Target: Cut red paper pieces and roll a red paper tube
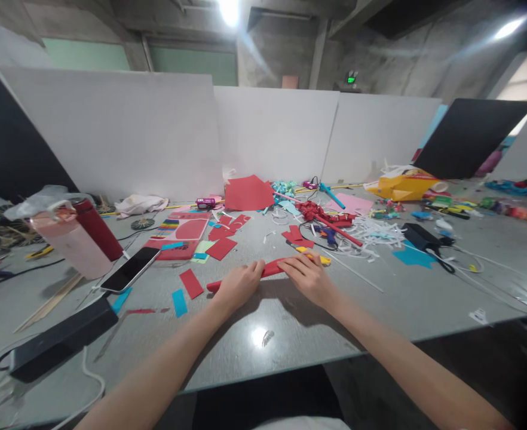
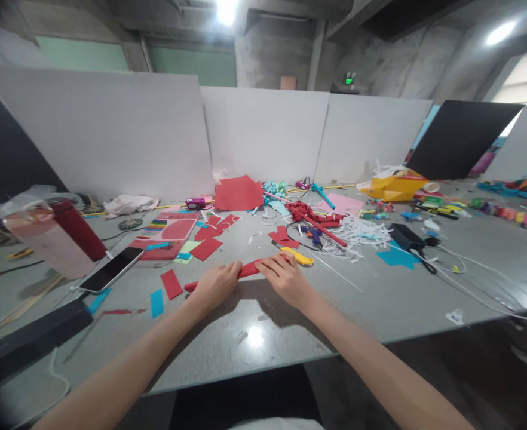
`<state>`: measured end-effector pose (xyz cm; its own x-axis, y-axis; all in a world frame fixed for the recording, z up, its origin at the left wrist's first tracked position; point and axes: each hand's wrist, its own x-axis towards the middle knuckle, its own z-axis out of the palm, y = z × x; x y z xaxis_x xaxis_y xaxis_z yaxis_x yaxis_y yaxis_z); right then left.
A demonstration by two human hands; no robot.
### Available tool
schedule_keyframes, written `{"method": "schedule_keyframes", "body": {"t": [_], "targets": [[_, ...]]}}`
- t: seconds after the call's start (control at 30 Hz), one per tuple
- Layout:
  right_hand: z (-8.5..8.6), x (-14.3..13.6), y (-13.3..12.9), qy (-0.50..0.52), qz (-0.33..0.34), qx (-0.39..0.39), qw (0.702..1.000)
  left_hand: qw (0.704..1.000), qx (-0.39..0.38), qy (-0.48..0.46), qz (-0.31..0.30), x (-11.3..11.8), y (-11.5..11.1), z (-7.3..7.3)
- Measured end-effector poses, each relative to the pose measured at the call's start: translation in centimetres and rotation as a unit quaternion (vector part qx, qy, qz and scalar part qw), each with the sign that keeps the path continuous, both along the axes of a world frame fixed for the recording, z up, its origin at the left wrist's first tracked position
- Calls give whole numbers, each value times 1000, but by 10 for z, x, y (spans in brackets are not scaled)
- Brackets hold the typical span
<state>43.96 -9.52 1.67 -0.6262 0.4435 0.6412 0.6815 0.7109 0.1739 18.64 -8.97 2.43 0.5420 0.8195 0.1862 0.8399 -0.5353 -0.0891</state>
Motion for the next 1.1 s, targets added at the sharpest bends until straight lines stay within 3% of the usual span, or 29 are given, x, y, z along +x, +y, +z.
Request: {"method": "schedule_keyframes", "body": {"t": [0.17, 0.37, 0.77, 1.1], "targets": [[4, 0, 3, -7, 23, -15, 1000, 997, 57, -7, -45, -3, -3, 4], [4, -4, 5, 17, -8, -29, 999, 986, 154, -41, 42, 5, -12, 9], [2, -6, 5, 38, -21, -14, 999, 997, 73, -19, 35, 10, -5, -4], [7, -5, 5, 141, -85, 8, 986, 997, 26, -39, 67, 4, 0, -4]]}}
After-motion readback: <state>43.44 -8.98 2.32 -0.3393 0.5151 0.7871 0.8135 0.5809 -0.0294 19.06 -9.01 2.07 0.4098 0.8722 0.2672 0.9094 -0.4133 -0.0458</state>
